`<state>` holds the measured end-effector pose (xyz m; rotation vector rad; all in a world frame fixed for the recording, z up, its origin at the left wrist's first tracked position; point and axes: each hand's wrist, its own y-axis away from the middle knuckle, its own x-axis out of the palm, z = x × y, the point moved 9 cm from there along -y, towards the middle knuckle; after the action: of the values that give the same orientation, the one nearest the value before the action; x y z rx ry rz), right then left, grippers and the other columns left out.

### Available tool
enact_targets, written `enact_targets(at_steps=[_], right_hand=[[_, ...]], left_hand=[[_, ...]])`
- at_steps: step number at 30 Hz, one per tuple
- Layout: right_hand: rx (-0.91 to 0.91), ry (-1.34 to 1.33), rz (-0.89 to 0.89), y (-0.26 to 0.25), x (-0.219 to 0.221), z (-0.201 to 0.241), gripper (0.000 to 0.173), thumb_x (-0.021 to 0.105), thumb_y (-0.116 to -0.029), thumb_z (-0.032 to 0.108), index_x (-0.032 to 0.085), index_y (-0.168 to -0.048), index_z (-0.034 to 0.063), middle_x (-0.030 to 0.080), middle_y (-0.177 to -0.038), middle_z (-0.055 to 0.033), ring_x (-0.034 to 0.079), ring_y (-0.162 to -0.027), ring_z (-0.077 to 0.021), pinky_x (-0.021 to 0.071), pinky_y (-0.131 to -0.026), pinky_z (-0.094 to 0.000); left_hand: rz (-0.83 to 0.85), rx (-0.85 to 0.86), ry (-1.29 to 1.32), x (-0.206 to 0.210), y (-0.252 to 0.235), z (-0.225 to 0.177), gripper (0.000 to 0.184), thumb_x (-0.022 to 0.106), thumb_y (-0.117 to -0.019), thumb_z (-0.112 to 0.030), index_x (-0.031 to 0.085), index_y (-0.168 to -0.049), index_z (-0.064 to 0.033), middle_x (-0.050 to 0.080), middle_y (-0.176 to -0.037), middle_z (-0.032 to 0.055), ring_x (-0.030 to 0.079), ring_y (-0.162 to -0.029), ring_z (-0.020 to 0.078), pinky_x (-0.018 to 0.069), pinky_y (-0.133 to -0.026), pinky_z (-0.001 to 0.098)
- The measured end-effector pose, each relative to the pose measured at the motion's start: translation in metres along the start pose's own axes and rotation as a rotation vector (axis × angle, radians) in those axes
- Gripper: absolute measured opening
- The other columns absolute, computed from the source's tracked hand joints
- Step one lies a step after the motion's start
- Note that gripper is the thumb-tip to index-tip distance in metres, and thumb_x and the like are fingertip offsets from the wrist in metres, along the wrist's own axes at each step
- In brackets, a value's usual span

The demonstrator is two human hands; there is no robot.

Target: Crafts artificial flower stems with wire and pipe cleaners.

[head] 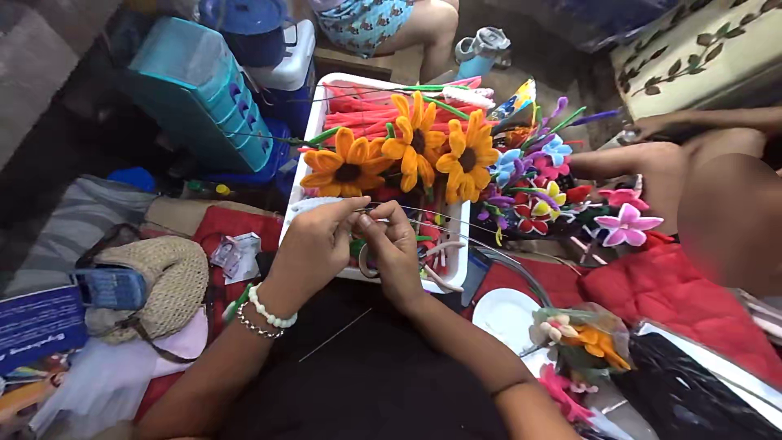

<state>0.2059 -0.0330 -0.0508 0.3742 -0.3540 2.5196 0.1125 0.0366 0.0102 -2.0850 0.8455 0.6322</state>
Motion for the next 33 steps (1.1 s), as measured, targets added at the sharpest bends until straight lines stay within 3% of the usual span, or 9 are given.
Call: enact_targets(at_steps=[3, 7, 12, 15, 18, 22, 25, 29, 33], right_hand=[[-0.051, 0.053, 0.015, 0.001, -0.001, 0.007, 0.004, 0.057, -0.1027, 0.006, 0.058, -0.103, 0.0101, 0.059, -0.07, 0.0038, 0.053, -0.058, 0.0011, 0.0453, -0.056, -0.0149], [-0.019, 0.048, 0.068, 0.002, -0.001, 0.007, 0.003, 0.056, -0.1039, 0.007, 0.057, -0.104, 0.0106, 0.052, -0.063, 0.0056, 0.045, -0.052, 0.0022, 0.0393, -0.051, -0.0137], [-0.009, 0.063, 0.13, 0.002, -0.003, 0.006, 0.007, 0.056, -0.1047, 0.01, 0.057, -0.112, 0.0088, 0.056, -0.066, 0.0057, 0.046, -0.052, 0.0041, 0.0398, -0.051, -0.0121], [-0.043, 0.126, 0.139, 0.002, 0.0, 0.007, 0.008, 0.054, -0.1052, 0.009, 0.056, -0.112, 0.0061, 0.056, -0.066, 0.0057, 0.049, -0.055, 0.0019, 0.0428, -0.054, -0.0159], [-0.123, 0.196, 0.114, 0.0, 0.001, 0.015, 0.013, 0.053, -0.1038, 0.006, 0.058, -0.112, -0.0033, 0.061, -0.069, 0.0021, 0.05, -0.053, 0.0018, 0.0449, -0.051, -0.0167], [-0.243, 0.339, 0.125, 0.0, 0.004, 0.026, 0.017, 0.055, -0.1018, 0.004, 0.059, -0.111, -0.0104, 0.06, -0.073, -0.006, 0.054, -0.062, -0.0054, 0.0502, -0.063, -0.0244], [-0.249, 0.427, 0.116, 0.001, 0.006, 0.031, 0.019, 0.055, -0.1031, 0.007, 0.06, -0.111, -0.009, 0.063, -0.073, -0.0071, 0.059, -0.067, -0.0116, 0.0508, -0.084, -0.038], [-0.243, 0.46, 0.091, 0.002, 0.007, 0.034, 0.018, 0.052, -0.1045, 0.008, 0.059, -0.107, -0.0083, 0.062, -0.076, -0.0091, 0.059, -0.068, -0.0135, 0.0524, -0.073, -0.0326], [-0.283, 0.577, 0.049, 0.007, 0.009, 0.037, 0.017, 0.054, -0.1035, 0.009, 0.062, -0.101, -0.0056, 0.065, -0.083, -0.0136, 0.065, -0.082, -0.0224, 0.0503, -0.088, -0.0409]], left_hand=[[0.031, 0.026, 0.072, -0.001, -0.002, -0.003, 0.028, 0.052, -0.1023, -0.009, 0.072, -0.122, -0.0059, 0.074, -0.112, 0.0048, 0.07, -0.099, 0.0079, 0.057, -0.09, 0.0252], [0.029, -0.011, 0.183, -0.004, -0.005, 0.002, 0.022, 0.058, -0.1024, -0.013, 0.072, -0.118, -0.0076, 0.071, -0.103, 0.0003, 0.066, -0.086, 0.0024, 0.0568, -0.077, 0.019], [-0.008, -0.164, 0.267, -0.008, -0.004, 0.011, 0.015, 0.064, -0.0978, -0.011, 0.074, -0.109, -0.0103, 0.072, -0.094, -0.0039, 0.066, -0.078, -0.0003, 0.0563, -0.069, 0.0164], [-0.009, -0.204, 0.302, -0.009, 0.0, 0.012, 0.015, 0.063, -0.097, -0.012, 0.072, -0.108, -0.0101, 0.073, -0.095, -0.0045, 0.067, -0.08, -0.0007, 0.0576, -0.073, 0.0172], [0.012, -0.171, 0.387, -0.003, 0.001, 0.016, 0.022, 0.063, -0.1005, -0.023, 0.072, -0.112, -0.0074, 0.074, -0.101, -0.004, 0.069, -0.085, -0.0007, 0.0594, -0.077, 0.0184], [-0.047, -0.149, 0.298, -0.002, -0.003, 0.025, 0.026, 0.067, -0.098, -0.027, 0.072, -0.103, -0.0023, 0.073, -0.093, -0.005, 0.064, -0.08, -0.0082, 0.0544, -0.072, 0.0109], [-0.134, -0.137, 0.205, -0.007, -0.004, 0.018, 0.027, 0.067, -0.0968, -0.027, 0.07, -0.099, -0.001, 0.07, -0.089, -0.0034, 0.06, -0.075, -0.0096, 0.0501, -0.068, 0.0082], [-0.189, -0.144, 0.199, -0.003, -0.004, 0.017, 0.027, 0.064, -0.0973, -0.026, 0.068, -0.097, 0.0014, 0.067, -0.086, -0.0025, 0.057, -0.074, -0.0092, 0.0476, -0.066, 0.0081], [-0.201, -0.17, 0.16, 0.002, -0.005, 0.018, 0.027, 0.064, -0.095, -0.025, 0.066, -0.093, 0.0018, 0.063, -0.083, -0.002, 0.053, -0.072, -0.0098, 0.0439, -0.064, 0.0072]])
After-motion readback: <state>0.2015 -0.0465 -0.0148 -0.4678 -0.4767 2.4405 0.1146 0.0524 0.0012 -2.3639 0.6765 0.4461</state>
